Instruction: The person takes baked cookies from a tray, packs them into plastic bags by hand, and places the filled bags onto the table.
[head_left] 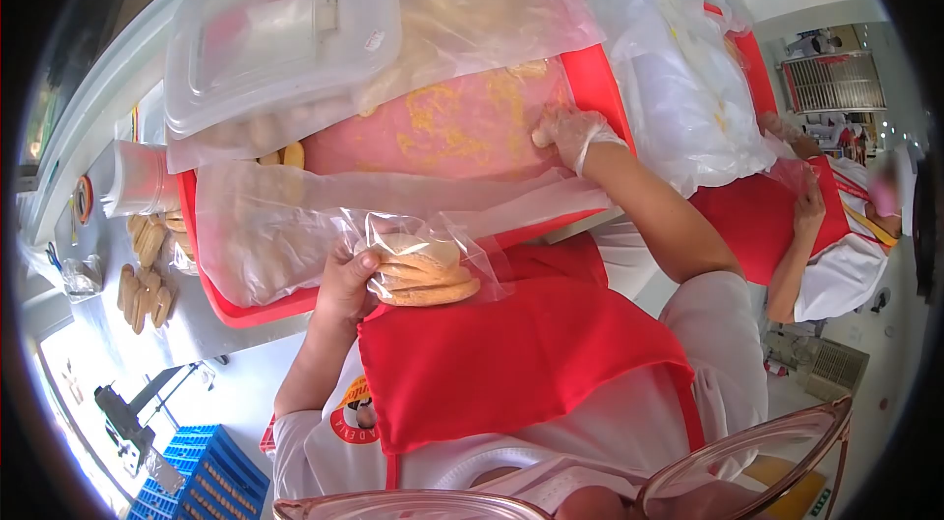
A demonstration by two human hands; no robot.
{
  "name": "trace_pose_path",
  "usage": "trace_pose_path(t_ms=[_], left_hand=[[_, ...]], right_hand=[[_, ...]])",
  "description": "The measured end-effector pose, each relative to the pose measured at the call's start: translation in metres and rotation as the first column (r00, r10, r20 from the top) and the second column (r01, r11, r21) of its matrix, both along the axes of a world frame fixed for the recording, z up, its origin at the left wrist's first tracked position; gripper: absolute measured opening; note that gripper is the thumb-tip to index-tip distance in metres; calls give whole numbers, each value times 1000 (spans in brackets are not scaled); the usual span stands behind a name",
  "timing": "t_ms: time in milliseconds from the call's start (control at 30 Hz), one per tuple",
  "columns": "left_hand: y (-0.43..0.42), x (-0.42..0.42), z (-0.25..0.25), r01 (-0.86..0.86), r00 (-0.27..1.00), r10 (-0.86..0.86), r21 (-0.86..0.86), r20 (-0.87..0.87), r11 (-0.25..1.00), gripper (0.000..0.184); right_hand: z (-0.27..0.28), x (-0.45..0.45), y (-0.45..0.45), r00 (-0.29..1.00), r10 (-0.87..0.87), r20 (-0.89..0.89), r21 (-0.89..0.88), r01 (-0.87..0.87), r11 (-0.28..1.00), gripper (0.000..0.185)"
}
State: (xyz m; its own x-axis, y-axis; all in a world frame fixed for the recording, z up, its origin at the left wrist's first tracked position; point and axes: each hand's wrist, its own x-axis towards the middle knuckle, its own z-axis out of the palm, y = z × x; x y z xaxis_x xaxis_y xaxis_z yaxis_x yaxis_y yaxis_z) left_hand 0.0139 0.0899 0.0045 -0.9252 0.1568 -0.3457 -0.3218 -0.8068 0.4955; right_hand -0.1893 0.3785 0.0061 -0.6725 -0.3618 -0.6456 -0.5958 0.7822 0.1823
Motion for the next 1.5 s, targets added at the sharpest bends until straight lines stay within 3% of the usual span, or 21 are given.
trace_pose_path(t_ms=[67,167,267,367,567,600,667,733,867,967,1067,1233,1300,1367,1433,1500], left_hand=[[1,1,-2,-2,1000,2,12,-11,1000,43],[0,1,-2,-6,1000,6,-1,-1,1000,42],[1,0,-2,-3,1000,3,23,-12,1000,41],[2,1,-4,-28,999,29,17,-25,999,41],[3,1,-3,-56,998,57,37,-20,998,39],[4,1,0,-45,999,46,-49,25,998,54],[4,1,4,-40,997,45,-83,60,996,57],[4,0,9,-43,995,53,-130,81,991,60],[2,0,4,-36,999,37,34,-8,999,40],[-1,1,-1,-11,1000,11,58,-3,998,40],[0,0,10,-20,1000,20,48,4,999,39],[-1,0,-4,-16,1000,16,64,3,998,40],[2,0,-5,-29,1000,29,63,-1,998,41],[4,-2,2,-29,1000,29,44,-3,999,41],[2,-2,12,-4,1000,3,22,5,1000,42],[1,-1,12,1,1000,-1,13,0,1000,42]], right_hand=[[15,-15,-15,967,-161,199,46,155,987,31],[44,-9,-26,945,-270,183,-172,301,938,30],[7,-40,-3,950,-312,34,-597,269,756,31],[1,-64,-7,942,-335,-21,-718,218,661,32],[6,-72,-66,997,-81,-2,-772,50,634,34],[4,-66,-82,1000,-22,3,-771,16,636,35],[-2,-57,-113,997,71,-13,-768,-56,638,36],[-14,-51,-140,993,93,-68,-762,-111,638,37],[-32,-48,-174,989,43,-139,-765,-135,629,39],[-39,-44,-181,997,-35,-76,-819,-42,572,42],[-43,-37,-179,992,-102,77,-892,114,438,45],[-42,-28,-165,846,-58,531,-847,532,2,51],[-46,-30,-166,841,-43,539,-841,536,-73,54],[-52,-33,-167,924,-101,369,-929,367,-39,61],[-27,-34,-178,899,-411,150,-858,325,398,58],[-37,-38,-194,896,-439,71,-892,254,375,59]])
